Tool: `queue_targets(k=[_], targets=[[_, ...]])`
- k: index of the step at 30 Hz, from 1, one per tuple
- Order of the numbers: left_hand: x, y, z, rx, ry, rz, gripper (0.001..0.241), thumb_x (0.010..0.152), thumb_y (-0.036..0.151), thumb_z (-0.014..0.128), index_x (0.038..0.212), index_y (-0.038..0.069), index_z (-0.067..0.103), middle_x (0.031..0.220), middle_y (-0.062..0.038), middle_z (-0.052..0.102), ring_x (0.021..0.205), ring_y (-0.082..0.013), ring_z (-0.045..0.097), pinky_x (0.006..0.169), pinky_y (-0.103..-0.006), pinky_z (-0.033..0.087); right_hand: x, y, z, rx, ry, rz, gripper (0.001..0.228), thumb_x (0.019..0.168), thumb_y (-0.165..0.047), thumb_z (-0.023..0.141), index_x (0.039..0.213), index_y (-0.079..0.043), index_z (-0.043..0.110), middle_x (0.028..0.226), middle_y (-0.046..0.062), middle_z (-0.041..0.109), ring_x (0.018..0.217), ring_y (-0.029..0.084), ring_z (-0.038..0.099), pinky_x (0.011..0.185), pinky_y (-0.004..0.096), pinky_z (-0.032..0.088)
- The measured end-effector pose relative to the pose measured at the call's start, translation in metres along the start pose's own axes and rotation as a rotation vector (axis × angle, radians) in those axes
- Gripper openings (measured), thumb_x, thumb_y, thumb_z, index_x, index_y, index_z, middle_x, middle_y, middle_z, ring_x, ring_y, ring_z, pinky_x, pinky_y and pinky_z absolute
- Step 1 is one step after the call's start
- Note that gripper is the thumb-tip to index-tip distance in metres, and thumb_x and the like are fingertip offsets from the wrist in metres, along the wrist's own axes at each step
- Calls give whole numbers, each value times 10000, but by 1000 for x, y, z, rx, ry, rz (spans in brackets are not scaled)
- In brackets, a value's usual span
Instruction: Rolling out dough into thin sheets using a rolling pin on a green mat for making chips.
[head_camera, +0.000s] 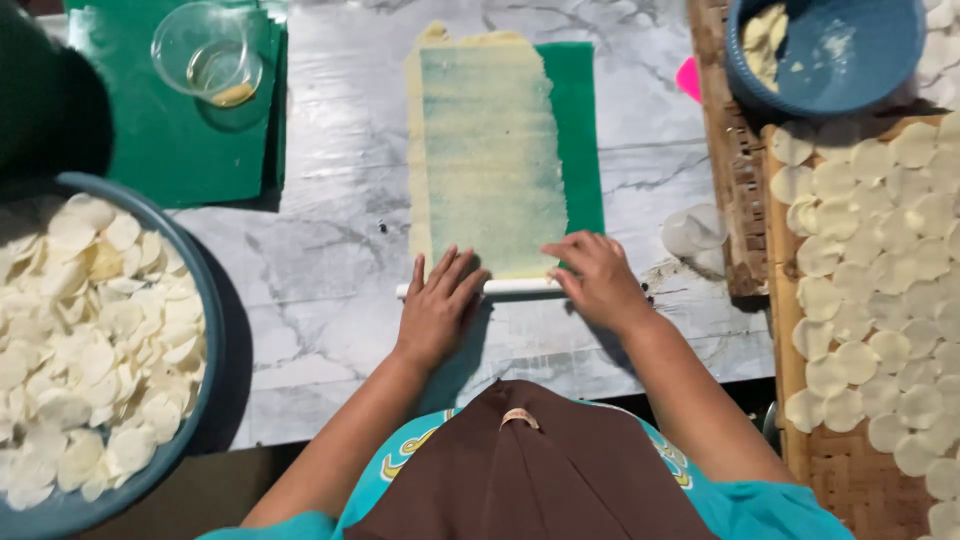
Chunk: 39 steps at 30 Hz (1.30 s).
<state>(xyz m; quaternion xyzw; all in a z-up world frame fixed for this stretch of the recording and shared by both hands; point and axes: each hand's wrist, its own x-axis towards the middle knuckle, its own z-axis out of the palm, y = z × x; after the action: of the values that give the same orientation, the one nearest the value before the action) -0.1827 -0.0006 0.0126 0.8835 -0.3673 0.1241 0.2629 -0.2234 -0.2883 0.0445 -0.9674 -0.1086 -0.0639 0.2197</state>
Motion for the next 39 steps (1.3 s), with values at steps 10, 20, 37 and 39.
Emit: queue_targets(k=[10, 20, 37, 39], targets=[[13, 18, -17, 17, -40, -109, 444, 874, 301, 686, 1313, 248, 647, 1418, -11, 607, 1387, -228, 520, 1171, -447, 345, 75, 313, -127, -168, 586, 385, 127, 933, -71, 808, 1033, -52, 731, 921, 92, 668, 819, 281, 675, 779, 383, 550], [19, 24, -20, 24, -161, -200, 481, 833, 274, 685, 1311, 240, 648, 1433, 31, 606, 1397, -188, 502, 1163, -426, 332, 151, 447, -113, 38, 391, 664, 308, 1013, -167, 582, 1271, 0, 570, 1153, 223, 672, 1001, 352, 653, 877, 425, 513], [22, 28, -19, 63, -186, -228, 479, 835, 284, 694, 1311, 248, 648, 1443, 51, 601, 1392, -163, 510, 1154, -410, 339, 167, 381, -146, 293, 67, 941, 412, 968, -414, 759, 1140, -143, 500, 1023, 53, 570, 898, 217, 540, 759, 442, 435], [23, 28, -19, 69, -185, -222, 480, 834, 277, 691, 1311, 250, 647, 1448, 52, 598, 1392, -162, 510, 1152, -408, 342, 172, 355, -159, 296, 40, 1008, 552, 951, -437, 750, 1299, -131, 451, 1210, 101, 573, 1105, 298, 569, 900, 578, 434]])
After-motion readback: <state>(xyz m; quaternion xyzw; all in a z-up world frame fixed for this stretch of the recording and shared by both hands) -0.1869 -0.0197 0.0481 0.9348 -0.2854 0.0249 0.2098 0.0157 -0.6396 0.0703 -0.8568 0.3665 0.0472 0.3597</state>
